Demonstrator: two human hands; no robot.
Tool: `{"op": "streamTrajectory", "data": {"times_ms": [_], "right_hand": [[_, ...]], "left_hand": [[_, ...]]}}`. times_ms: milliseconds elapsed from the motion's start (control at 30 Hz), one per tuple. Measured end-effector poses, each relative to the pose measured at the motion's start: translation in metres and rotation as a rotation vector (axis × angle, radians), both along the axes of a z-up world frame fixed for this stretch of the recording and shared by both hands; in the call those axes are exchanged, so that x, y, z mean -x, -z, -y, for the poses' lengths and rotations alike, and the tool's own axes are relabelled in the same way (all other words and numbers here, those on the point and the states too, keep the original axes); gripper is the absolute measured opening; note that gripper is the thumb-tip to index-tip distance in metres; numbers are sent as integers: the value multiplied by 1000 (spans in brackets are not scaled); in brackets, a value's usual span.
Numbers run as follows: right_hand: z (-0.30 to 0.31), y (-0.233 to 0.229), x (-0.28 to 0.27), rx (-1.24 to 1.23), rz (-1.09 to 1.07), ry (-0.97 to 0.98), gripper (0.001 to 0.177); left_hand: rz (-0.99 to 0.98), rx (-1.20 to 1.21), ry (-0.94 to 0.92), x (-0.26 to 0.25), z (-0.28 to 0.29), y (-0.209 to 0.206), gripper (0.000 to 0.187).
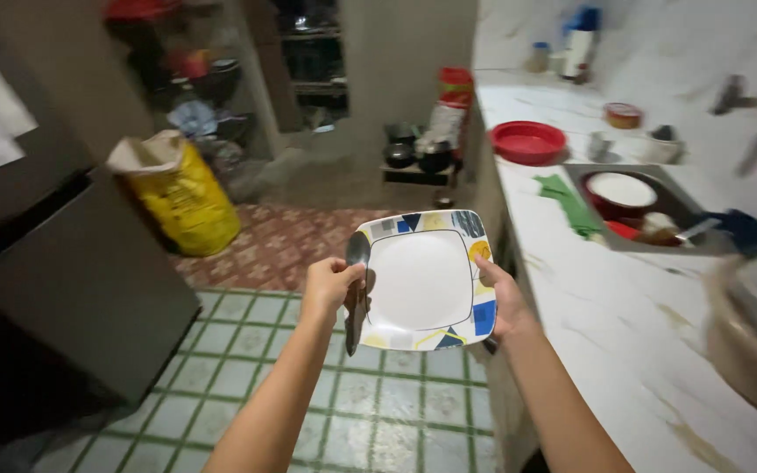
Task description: The person repeatedly walks between the kitchen and a red dining table, taking a plate and spoon from a dish rack and placing them on the table. The same plate and spoon are returned to the rack and retrieved again multiple times in a repetitive loop.
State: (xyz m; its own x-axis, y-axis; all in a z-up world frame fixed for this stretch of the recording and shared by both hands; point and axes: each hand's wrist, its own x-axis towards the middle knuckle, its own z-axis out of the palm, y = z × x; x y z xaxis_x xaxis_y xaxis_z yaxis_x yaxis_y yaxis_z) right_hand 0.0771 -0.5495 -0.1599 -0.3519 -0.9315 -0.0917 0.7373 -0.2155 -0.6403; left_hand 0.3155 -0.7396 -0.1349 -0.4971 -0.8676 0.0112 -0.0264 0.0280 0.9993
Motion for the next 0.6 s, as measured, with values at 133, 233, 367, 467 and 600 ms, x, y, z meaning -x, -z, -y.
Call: {"op": "streamTrajectory", "data": {"times_ms": [133,233,367,467,600], "right_hand": [[71,7,-35,15,50,-166,52],[123,17,-63,15,39,-214,53],[188,22,-104,9,13,-286,52],[239,26,-125,25,-13,-352,50],[318,27,-153,-55,-9,-472,51]], "left_hand": [[-50,-10,-117,-56,28,-8,23],[93,118,-309,-97,50,-16,19],[39,61,-437,-146,92,-10,19],[33,70,-531,-174,134,12,17],[-117,76,-636,-216,212,49,17]]}}
